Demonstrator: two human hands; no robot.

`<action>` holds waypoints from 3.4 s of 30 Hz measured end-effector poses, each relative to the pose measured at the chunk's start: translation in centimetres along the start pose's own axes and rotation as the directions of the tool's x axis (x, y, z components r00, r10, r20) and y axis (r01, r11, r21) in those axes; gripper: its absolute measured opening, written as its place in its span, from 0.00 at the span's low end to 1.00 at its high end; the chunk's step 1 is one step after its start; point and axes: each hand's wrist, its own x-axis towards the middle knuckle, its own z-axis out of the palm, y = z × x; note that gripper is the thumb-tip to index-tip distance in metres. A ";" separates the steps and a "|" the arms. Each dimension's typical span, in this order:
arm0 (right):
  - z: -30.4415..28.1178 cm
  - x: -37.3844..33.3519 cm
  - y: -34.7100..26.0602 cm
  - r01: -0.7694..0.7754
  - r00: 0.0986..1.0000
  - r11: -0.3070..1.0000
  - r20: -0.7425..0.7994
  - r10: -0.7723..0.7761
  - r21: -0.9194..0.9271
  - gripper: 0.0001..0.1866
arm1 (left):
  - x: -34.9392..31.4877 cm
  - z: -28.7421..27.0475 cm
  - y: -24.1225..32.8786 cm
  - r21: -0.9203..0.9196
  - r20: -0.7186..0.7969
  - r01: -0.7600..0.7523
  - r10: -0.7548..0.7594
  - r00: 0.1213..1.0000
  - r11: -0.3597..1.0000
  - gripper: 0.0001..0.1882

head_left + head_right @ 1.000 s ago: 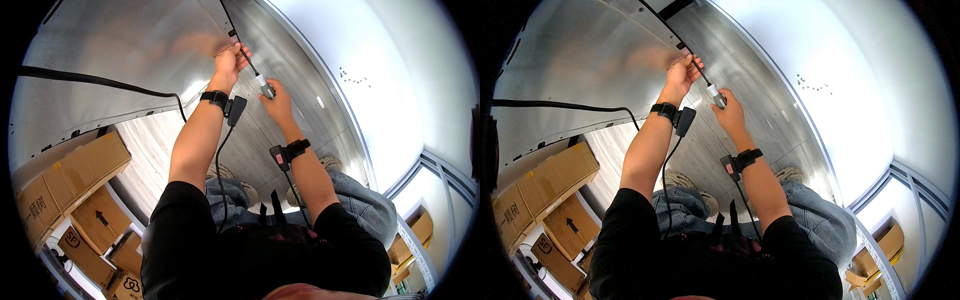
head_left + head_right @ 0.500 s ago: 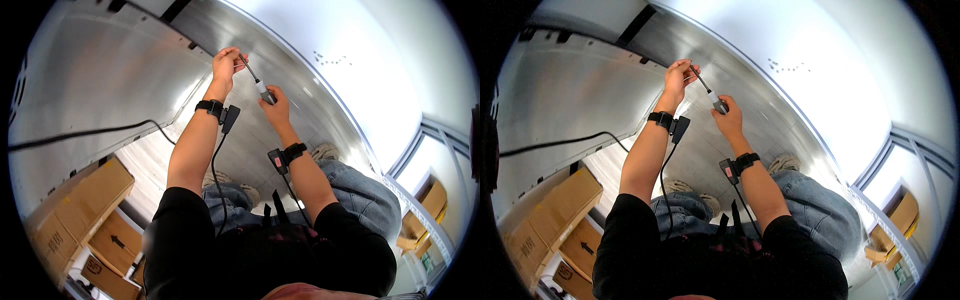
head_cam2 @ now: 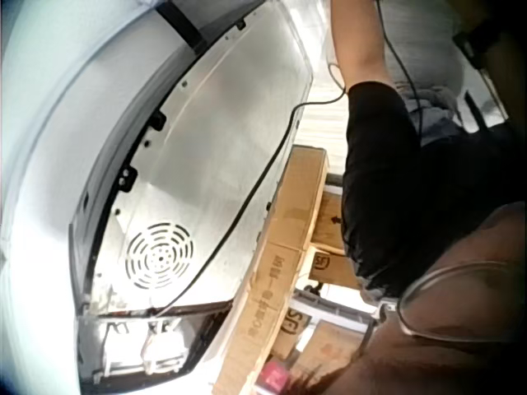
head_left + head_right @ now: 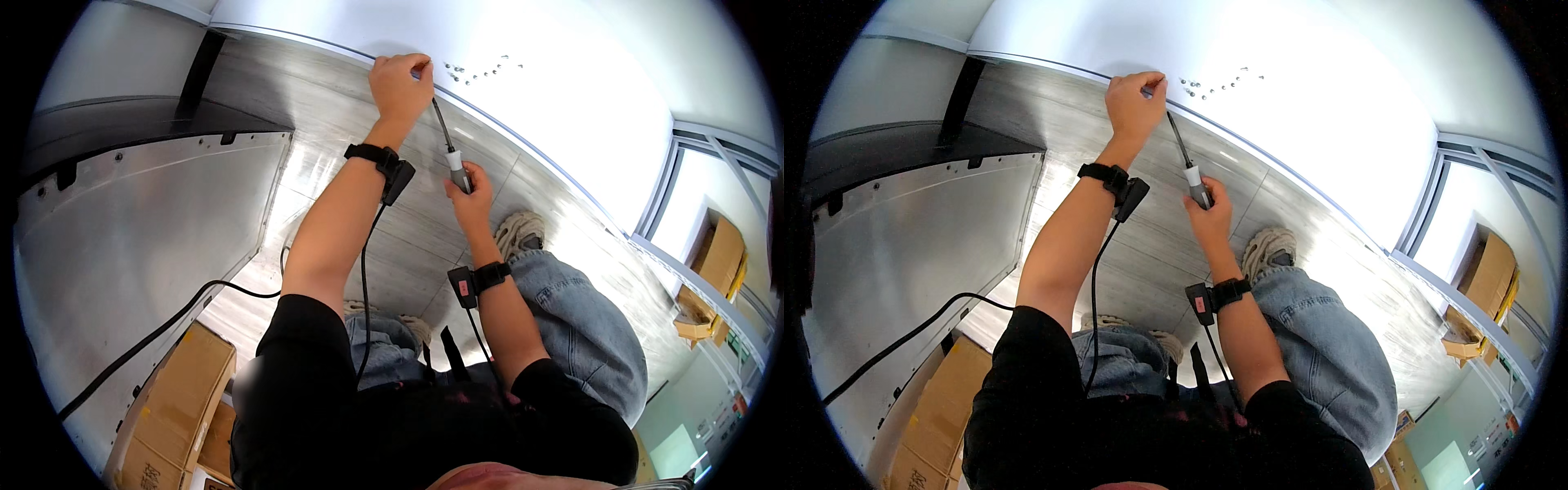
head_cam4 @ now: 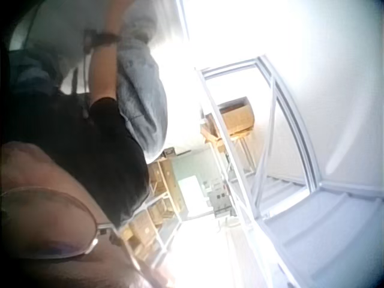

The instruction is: The person uses a screwdriver to remove screws from the back panel of a wall-mounted appliance, then removes the panel. They then use a blue cloth to wipe the exterior and interior surfaces of the appliance.

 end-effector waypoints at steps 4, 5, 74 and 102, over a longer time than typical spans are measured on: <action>0.1 -0.9 0.4 -0.016 1.000 0.999 -0.013 0.016 -0.028 0.21 | 0.0 0.7 0.2 0.191 -0.087 -0.113 0.131 0.988 0.975 0.06; 0.2 -0.9 0.4 -0.031 1.000 0.999 0.000 0.031 -0.015 0.21 | 0.2 0.9 0.0 0.129 -0.092 -0.089 0.102 0.991 0.988 0.06; 13.7 3.0 -4.9 -0.530 0.569 0.831 0.658 0.494 -0.166 0.24 | -9.0 -14.1 -14.0 -0.760 0.243 0.649 -0.915 0.324 0.028 0.06; 15.0 1.3 -1.6 0.086 0.767 0.980 0.640 0.049 -0.177 0.25 | -8.8 -14.3 -14.0 -0.744 0.214 0.666 -0.928 0.305 0.047 0.02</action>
